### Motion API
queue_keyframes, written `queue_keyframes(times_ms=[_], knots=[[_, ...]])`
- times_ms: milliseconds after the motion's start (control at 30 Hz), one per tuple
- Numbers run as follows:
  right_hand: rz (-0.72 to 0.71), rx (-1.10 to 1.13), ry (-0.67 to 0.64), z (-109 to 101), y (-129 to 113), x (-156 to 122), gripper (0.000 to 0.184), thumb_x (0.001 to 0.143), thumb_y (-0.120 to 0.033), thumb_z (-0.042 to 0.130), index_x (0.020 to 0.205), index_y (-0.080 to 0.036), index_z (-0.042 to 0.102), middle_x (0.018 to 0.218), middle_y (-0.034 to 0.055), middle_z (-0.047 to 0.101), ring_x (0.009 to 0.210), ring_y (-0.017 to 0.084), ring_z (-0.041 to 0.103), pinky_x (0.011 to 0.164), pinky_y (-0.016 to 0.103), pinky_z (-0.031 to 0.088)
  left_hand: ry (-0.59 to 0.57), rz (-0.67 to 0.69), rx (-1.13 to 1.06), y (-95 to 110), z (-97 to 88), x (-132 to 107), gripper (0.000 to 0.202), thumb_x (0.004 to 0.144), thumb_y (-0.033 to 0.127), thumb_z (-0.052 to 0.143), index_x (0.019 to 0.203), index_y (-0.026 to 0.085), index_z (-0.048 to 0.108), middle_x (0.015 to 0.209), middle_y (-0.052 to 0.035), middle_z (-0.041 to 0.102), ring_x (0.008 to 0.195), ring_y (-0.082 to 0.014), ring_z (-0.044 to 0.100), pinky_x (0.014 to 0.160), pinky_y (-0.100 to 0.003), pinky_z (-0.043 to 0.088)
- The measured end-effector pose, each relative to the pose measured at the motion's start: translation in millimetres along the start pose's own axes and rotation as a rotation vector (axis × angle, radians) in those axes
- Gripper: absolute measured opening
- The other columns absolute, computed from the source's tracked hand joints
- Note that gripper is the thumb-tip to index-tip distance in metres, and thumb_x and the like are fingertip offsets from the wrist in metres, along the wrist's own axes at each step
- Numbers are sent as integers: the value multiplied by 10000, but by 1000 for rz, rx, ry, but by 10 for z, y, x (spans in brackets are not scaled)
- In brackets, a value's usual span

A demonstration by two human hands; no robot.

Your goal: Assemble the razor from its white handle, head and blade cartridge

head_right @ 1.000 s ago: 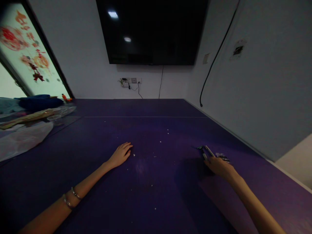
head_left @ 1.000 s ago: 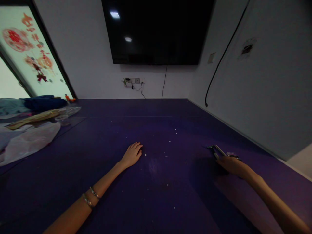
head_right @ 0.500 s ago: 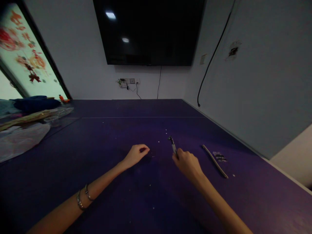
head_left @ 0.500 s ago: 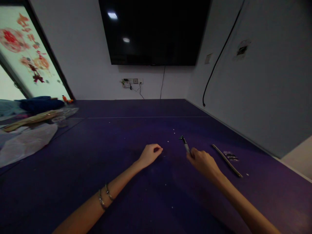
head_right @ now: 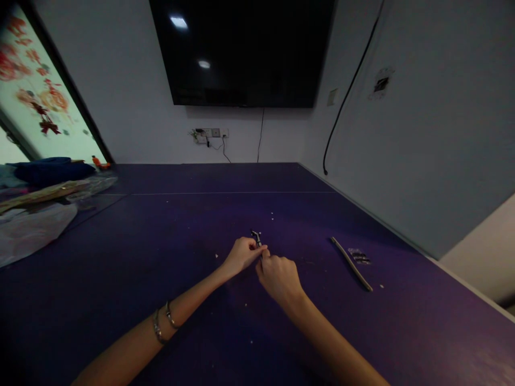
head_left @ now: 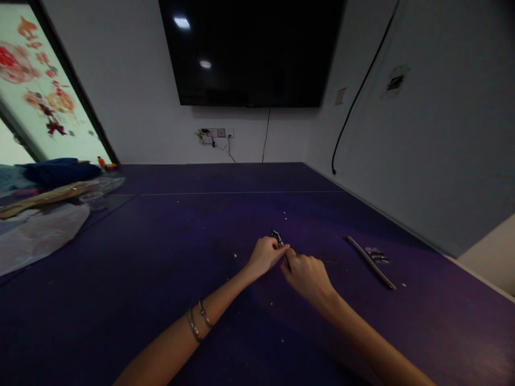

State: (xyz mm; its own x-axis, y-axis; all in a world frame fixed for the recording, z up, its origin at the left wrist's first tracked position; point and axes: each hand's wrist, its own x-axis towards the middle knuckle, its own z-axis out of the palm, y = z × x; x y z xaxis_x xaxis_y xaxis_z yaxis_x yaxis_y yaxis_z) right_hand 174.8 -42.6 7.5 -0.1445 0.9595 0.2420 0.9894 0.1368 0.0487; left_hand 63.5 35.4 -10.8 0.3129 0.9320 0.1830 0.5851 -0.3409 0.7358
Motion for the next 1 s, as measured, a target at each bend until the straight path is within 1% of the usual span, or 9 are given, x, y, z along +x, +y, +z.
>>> queue_keyframes(times_ms=[167, 233, 300, 400, 533, 633, 767, 900, 1000], knots=[[-96, 45, -38, 10, 1, -39, 304, 898, -339, 362, 960, -138, 582, 723, 111, 698, 631, 244, 677, 512, 272, 433, -101, -21, 296, -55, -68, 38, 332, 787, 344, 486, 572, 129, 621, 519, -21, 553, 500, -118, 505, 473, -236, 282], [-104, 47, -53, 11, 69, -72, 318, 899, -376, 363, 913, -153, 589, 702, 102, 694, 628, 235, 675, 509, 260, 416, -138, -29, 349, -133, -157, 75, 295, 774, 315, 492, 586, 131, 626, 528, -31, 563, 507, -126, 519, 483, -237, 298], [-65, 26, -60, 20, 208, -99, 322, 903, -374, 355, 868, -164, 595, 677, 94, 687, 611, 229, 670, 499, 253, 394, -175, -50, 396, -240, -267, 120, 242, 754, 276, 504, 604, 132, 628, 548, -41, 577, 528, -137, 539, 498, -237, 319], [36, -6, -81, 60, 551, -110, 305, 897, -355, 364, 838, -175, 602, 669, 84, 679, 614, 228, 666, 492, 251, 365, -257, -87, 467, -404, -422, 173, 154, 709, 236, 549, 621, 137, 628, 574, -46, 599, 566, -150, 572, 523, -230, 352], [175, -22, -117, 147, 1142, -81, 331, 891, -357, 343, 793, -178, 604, 683, 88, 674, 647, 236, 663, 500, 263, 346, -307, -123, 532, -542, -527, 193, 167, 723, 274, 543, 684, 142, 638, 667, -72, 644, 646, -174, 612, 557, -232, 389], [278, -21, -162, 205, 1542, -74, 323, 867, -367, 358, 784, -180, 609, 712, 103, 672, 677, 256, 659, 506, 278, 349, -302, -140, 561, -582, -526, 195, 207, 748, 315, 522, 738, 147, 643, 736, -88, 663, 711, -189, 630, 578, -235, 406], [411, 21, -196, 255, 1935, -114, 324, 833, -424, 384, 803, -197, 614, 770, 114, 667, 690, 273, 649, 498, 291, 365, -286, -155, 583, -590, -487, 188, 248, 756, 369, 521, 773, 154, 644, 783, -97, 672, 772, -207, 642, 603, -241, 426], [465, 59, -234, 328, 2266, -167, 340, 818, -477, 385, 797, -212, 597, 763, 108, 662, 681, 267, 644, 505, 295, 393, -264, -164, 600, -569, -451, 153, 284, 774, 400, 502, 786, 155, 644, 807, -105, 676, 805, -225, 646, 630, -259, 442], [443, 117, -236, 435, 2503, -182, 312, 805, -468, 423, 787, -217, 609, 730, 96, 667, 652, 241, 645, 522, 285, 411, -248, -177, 614, -548, -434, 116, 314, 785, 428, 487, 796, 158, 647, 813, -106, 678, 816, -238, 650, 641, -272, 454]])
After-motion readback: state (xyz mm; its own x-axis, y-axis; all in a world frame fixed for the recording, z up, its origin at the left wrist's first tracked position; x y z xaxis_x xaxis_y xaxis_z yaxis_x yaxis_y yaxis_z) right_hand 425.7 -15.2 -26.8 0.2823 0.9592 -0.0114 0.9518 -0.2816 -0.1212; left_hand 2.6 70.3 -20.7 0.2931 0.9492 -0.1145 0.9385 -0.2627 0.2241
